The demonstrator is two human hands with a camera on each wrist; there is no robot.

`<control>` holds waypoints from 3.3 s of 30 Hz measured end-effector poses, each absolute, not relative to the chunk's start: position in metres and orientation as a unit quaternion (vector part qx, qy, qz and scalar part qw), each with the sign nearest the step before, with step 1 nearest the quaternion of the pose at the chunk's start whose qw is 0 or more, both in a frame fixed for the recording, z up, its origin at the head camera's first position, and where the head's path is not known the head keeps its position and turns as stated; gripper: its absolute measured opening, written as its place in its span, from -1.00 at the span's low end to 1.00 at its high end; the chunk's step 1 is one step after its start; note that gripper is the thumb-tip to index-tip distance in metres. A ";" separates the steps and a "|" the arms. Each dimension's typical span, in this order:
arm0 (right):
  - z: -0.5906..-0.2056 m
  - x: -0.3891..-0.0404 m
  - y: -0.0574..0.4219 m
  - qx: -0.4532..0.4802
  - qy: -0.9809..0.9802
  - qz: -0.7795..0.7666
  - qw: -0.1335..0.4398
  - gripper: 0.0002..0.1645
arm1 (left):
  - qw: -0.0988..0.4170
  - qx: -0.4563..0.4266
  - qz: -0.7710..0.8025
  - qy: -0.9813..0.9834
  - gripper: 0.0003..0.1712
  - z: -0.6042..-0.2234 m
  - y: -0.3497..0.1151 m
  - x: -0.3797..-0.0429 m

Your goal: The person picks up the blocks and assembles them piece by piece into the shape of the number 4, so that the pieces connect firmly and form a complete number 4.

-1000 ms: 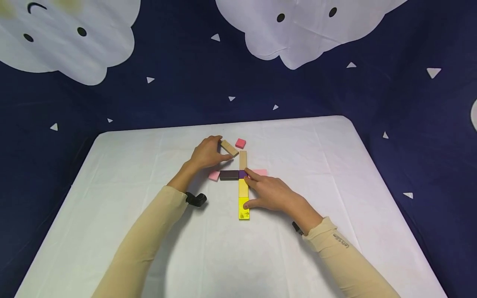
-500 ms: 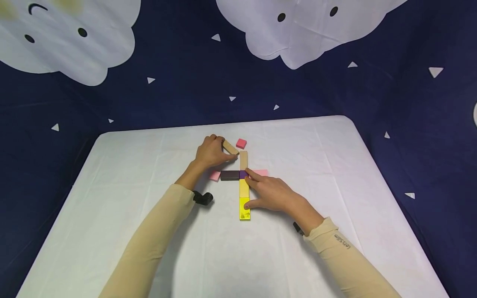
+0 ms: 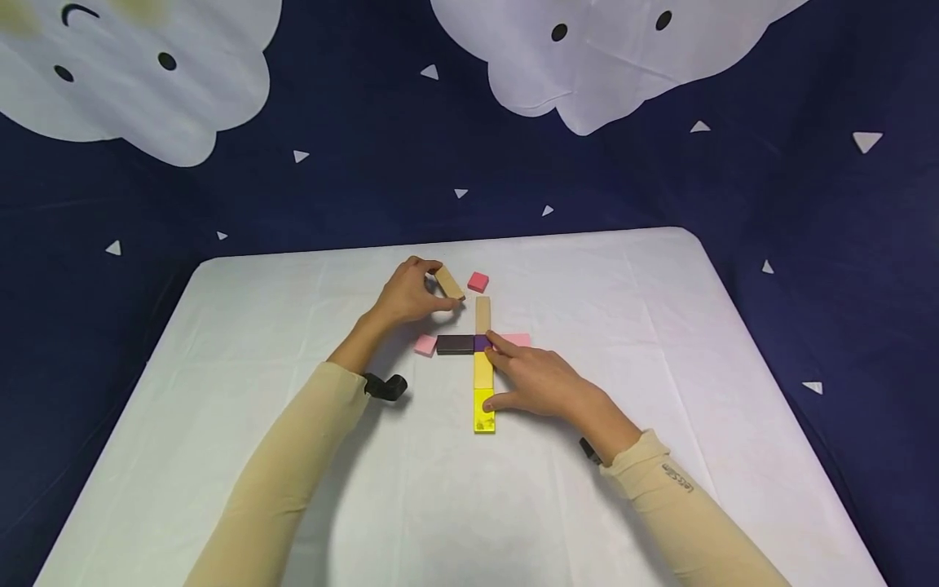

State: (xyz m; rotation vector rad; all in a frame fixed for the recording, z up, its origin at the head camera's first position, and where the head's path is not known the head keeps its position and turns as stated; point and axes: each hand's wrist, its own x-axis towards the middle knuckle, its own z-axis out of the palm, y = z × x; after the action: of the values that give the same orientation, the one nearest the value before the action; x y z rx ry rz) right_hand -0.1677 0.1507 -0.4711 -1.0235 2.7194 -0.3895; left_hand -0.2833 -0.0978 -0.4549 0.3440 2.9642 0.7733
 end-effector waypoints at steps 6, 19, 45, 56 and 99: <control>-0.472 -0.167 0.152 -0.351 0.921 -0.135 0.101 0.10 | 0.055 0.141 0.235 0.960 -0.04 -0.453 -0.107 -0.280; -0.475 -0.169 0.153 -0.350 0.923 -0.129 0.098 0.13 | 0.081 0.194 0.215 0.954 -0.05 -0.452 -0.123 -0.277; -0.473 -0.168 0.153 -0.348 0.923 -0.134 0.098 0.11 | 0.134 0.198 0.221 0.945 -0.02 -0.465 -0.133 -0.281; -0.474 -0.168 0.152 -0.345 0.922 -0.138 0.106 0.12 | 0.101 0.181 0.261 0.943 -0.28 -0.465 -0.134 -0.277; -0.474 -0.167 0.153 -0.342 0.923 -0.142 0.105 0.11 | 0.098 0.215 0.206 0.950 -0.39 -0.467 -0.134 -0.261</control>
State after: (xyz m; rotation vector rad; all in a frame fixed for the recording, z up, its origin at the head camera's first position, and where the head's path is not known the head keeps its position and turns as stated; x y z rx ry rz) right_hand -0.1672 0.1526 -0.4743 -1.0082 2.7208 -0.4178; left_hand -0.2612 -0.1337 -0.4666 0.6373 2.8106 0.6085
